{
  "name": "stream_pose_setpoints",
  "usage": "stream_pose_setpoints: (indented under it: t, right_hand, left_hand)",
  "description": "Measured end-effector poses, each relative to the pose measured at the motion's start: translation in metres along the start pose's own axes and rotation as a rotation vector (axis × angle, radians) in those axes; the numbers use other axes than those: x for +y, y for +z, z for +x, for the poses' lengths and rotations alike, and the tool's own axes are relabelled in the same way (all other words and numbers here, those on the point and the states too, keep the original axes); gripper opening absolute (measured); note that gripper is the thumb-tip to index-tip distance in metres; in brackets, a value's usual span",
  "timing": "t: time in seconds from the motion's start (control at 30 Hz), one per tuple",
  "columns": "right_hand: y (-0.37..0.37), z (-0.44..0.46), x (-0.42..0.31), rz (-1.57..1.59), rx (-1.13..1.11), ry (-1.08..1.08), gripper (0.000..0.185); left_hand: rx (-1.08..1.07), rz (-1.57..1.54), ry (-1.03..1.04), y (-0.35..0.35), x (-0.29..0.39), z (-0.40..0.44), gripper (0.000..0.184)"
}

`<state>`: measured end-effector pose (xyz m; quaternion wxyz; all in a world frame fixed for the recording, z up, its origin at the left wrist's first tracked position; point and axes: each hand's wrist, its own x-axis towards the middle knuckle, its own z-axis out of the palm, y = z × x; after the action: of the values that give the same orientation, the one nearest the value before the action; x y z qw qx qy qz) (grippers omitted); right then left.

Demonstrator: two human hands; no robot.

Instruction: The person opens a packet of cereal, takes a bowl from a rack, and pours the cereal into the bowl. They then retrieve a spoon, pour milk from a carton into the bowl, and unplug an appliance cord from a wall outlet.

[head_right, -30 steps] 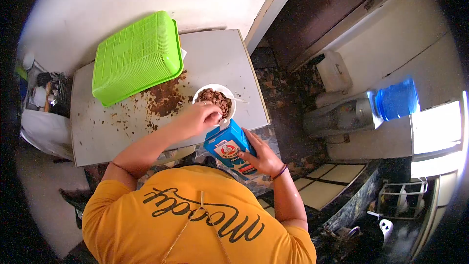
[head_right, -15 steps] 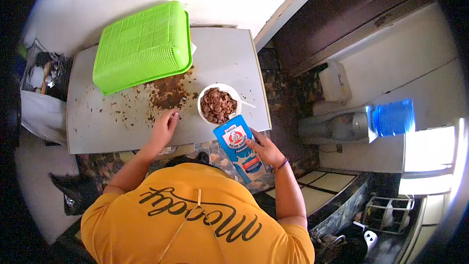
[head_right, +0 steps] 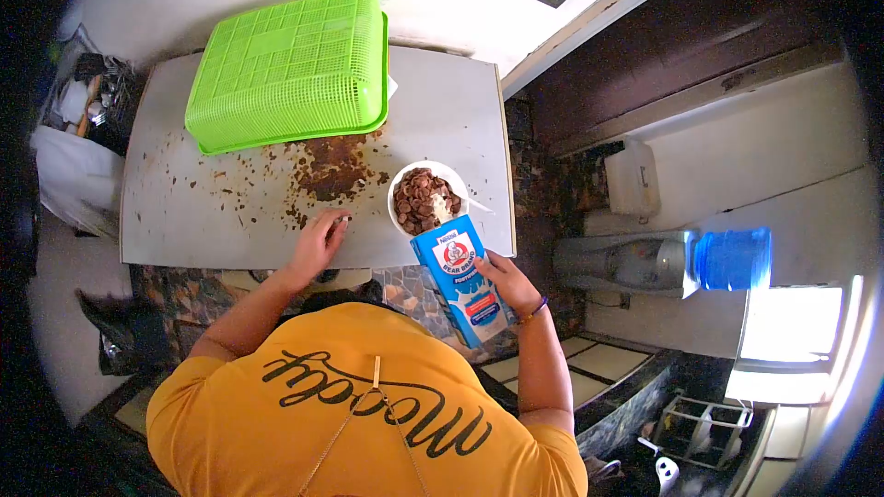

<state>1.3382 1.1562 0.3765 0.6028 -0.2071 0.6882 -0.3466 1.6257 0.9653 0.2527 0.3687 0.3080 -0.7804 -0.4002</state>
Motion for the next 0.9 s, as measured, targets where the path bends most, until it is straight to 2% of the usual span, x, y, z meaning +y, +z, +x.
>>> stream_pose_setpoints:
  t: [0.13,0.33,0.9]
  right_hand:
    - [-0.001,0.001,0.001,-0.021,-0.008,-0.009,0.047]
    - [-0.001,0.001,0.005,0.038,-0.013,0.04,0.046]
    - [0.009,-0.007,-0.007,0.136,-0.035,0.06,0.047]
  left_hand:
    - [-0.026,0.0,-0.046,-0.001,0.0,0.0,0.016]
    - [-0.019,0.028,0.025,0.0,-0.006,0.001,0.018]
    - [-0.068,-0.017,-0.09,-0.001,-0.006,0.0,0.018]
